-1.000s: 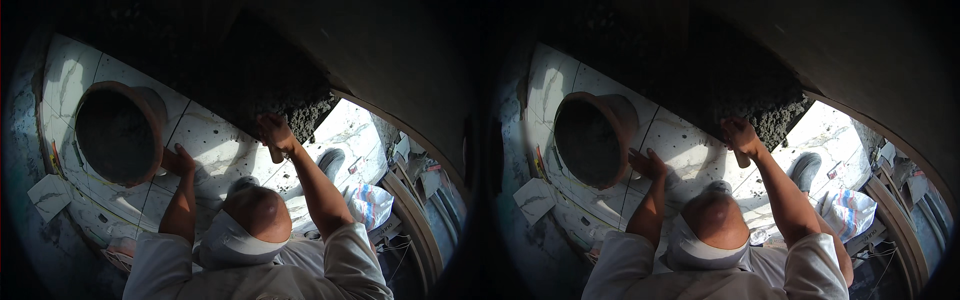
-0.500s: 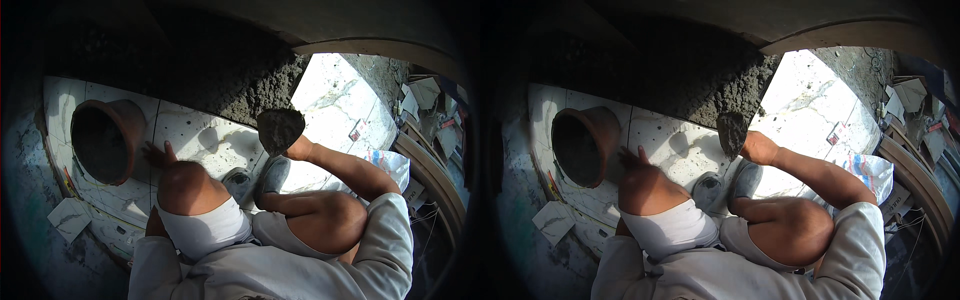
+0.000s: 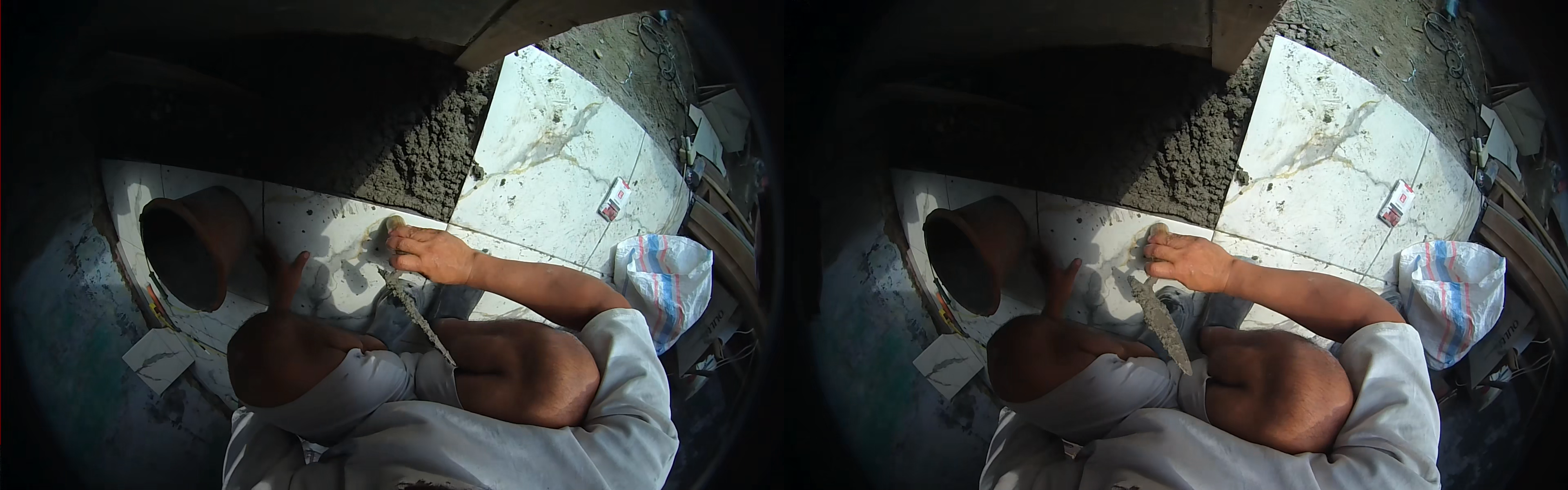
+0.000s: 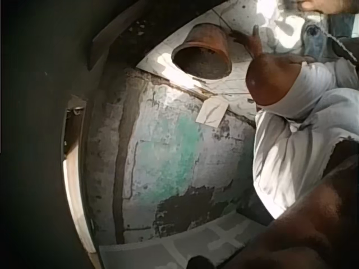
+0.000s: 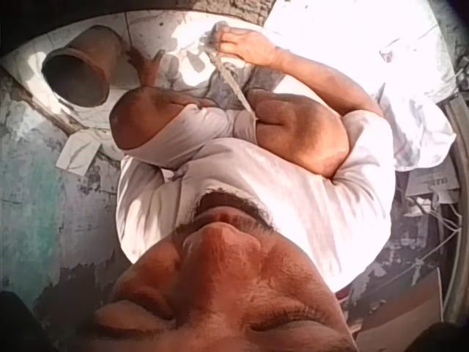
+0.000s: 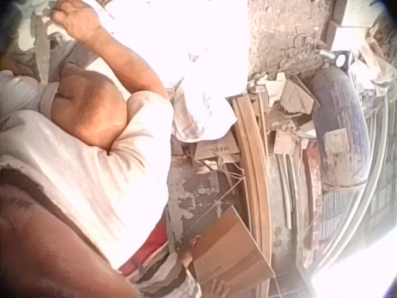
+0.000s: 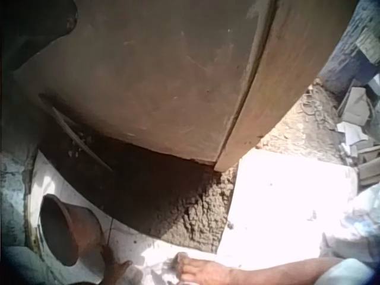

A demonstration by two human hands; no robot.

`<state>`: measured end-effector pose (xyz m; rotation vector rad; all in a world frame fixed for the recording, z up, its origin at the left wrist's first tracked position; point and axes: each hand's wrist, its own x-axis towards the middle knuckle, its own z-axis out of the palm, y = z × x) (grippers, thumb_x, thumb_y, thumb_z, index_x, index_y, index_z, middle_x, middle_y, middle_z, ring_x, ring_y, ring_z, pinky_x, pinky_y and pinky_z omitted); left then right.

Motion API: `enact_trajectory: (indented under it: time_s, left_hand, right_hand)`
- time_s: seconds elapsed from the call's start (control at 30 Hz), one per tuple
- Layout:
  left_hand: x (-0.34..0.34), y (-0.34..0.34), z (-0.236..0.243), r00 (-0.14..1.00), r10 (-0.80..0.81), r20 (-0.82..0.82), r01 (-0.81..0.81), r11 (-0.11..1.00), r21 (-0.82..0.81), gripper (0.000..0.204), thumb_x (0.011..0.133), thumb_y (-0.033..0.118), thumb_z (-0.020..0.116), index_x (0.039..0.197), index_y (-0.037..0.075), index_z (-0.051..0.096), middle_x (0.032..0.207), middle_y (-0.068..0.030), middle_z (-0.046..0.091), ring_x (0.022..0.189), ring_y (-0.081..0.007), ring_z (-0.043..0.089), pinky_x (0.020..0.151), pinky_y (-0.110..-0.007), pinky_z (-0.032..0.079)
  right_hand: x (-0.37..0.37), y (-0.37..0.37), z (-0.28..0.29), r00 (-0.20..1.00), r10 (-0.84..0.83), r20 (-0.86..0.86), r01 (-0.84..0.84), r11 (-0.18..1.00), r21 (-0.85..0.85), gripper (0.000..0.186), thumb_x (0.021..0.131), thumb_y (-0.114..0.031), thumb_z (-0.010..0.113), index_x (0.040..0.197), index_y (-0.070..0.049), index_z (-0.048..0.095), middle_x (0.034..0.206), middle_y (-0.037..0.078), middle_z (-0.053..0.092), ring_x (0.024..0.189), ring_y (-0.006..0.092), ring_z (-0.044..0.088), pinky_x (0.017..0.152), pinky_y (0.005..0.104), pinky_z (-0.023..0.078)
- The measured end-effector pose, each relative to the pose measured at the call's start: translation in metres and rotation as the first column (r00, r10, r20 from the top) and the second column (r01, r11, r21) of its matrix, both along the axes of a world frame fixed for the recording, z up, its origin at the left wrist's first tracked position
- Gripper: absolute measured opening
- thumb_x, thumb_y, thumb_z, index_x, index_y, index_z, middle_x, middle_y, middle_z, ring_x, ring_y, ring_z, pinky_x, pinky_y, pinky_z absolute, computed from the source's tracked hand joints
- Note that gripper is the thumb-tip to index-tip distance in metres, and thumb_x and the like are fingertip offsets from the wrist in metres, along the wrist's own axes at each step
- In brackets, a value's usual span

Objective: The person scoops cement from a bucket using a trowel, spreads it onto the floor area, and levels the surface using the trowel and by hand.

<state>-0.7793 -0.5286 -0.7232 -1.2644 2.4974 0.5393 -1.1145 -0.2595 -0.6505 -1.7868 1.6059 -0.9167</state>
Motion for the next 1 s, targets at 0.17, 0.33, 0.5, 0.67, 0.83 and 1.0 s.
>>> enact_trajectory:
  time_s: [0.17, 0.33, 0.5, 0.67, 0.83, 1.0]
  left_hand:
    - [0.007, -0.005, -0.008, 0.997, -0.055, 0.045, 0.054, 0.998, 0.015, 0.111, 0.081, 0.055, 0.067, 0.148, -0.008, 0.005, 0.154, -0.0322, 0.004, 0.144, -0.0445, 0.002, 0.116, -0.053, 0.000]
    - [0.005, -0.018, -0.004, 0.985, -0.064, 0.158, 0.048, 0.993, 0.106, 0.111, 0.080, 0.052, 0.068, 0.147, -0.009, 0.005, 0.154, -0.0320, 0.003, 0.145, -0.0425, 0.001, 0.117, -0.050, 0.002]
    - [-0.029, -0.033, 0.037, 0.970, -0.094, 0.226, 0.068, 0.991, 0.119, 0.104, 0.080, 0.048, 0.069, 0.147, -0.008, 0.013, 0.152, -0.0327, 0.015, 0.144, -0.0419, 0.013, 0.117, -0.044, 0.012]
    - [-0.067, -0.031, 0.103, 0.936, -0.222, 0.272, 0.122, 0.932, 0.341, 0.084, 0.082, 0.044, 0.066, 0.144, -0.001, 0.032, 0.134, -0.0306, 0.046, 0.128, -0.0421, 0.043, 0.107, -0.043, 0.034]
    - [-0.049, -0.029, 0.145, 0.989, -0.145, 0.019, 0.124, 0.901, 0.415, 0.076, 0.087, 0.038, 0.063, 0.146, 0.001, 0.031, 0.128, -0.0266, 0.054, 0.120, -0.0397, 0.053, 0.102, -0.041, 0.040]
    - [-0.026, -0.026, 0.130, 0.973, -0.230, 0.006, 0.220, 0.936, 0.273, 0.062, 0.085, 0.027, 0.065, 0.136, -0.001, 0.043, 0.127, -0.0272, 0.053, 0.116, -0.0450, 0.051, 0.102, -0.046, 0.040]
  right_hand:
    - [-0.004, -0.004, -0.002, 1.000, -0.003, -0.022, 0.005, 0.997, 0.076, 0.021, 0.087, -0.015, 0.049, 0.107, -0.014, 0.055, 0.124, 0.007, 0.054, 0.120, 0.0260, 0.053, 0.088, 0.0314, 0.053]
    - [0.007, -0.013, -0.004, 0.996, -0.083, -0.044, 0.081, 0.996, -0.049, 0.020, 0.088, -0.015, 0.049, 0.107, -0.016, 0.055, 0.120, 0.005, 0.055, 0.117, 0.0248, 0.054, 0.087, 0.0312, 0.053]
    - [0.009, -0.032, -0.003, 0.998, -0.055, 0.027, 0.056, 0.997, -0.054, 0.019, 0.088, -0.015, 0.049, 0.107, -0.016, 0.055, 0.119, 0.006, 0.055, 0.117, 0.0252, 0.054, 0.088, 0.0324, 0.053]
    - [0.012, -0.058, -0.002, 0.998, -0.063, -0.024, 0.060, 0.994, -0.094, 0.021, 0.087, -0.015, 0.050, 0.107, -0.013, 0.057, 0.113, 0.005, 0.058, 0.108, 0.0226, 0.058, 0.085, 0.0306, 0.054]
    - [0.005, -0.073, 0.017, 0.944, -0.177, 0.279, 0.173, 0.984, 0.037, 0.030, 0.087, -0.019, 0.055, 0.112, -0.003, 0.051, 0.094, 0.014, 0.061, 0.091, 0.0330, 0.060, 0.077, 0.0418, 0.051]
    - [0.003, -0.053, 0.000, 0.639, -0.726, 0.255, 0.522, 0.652, 0.549, 0.034, 0.082, -0.016, 0.054, 0.109, 0.004, 0.049, 0.083, 0.029, 0.061, 0.080, 0.0473, 0.060, 0.076, 0.0526, 0.046]
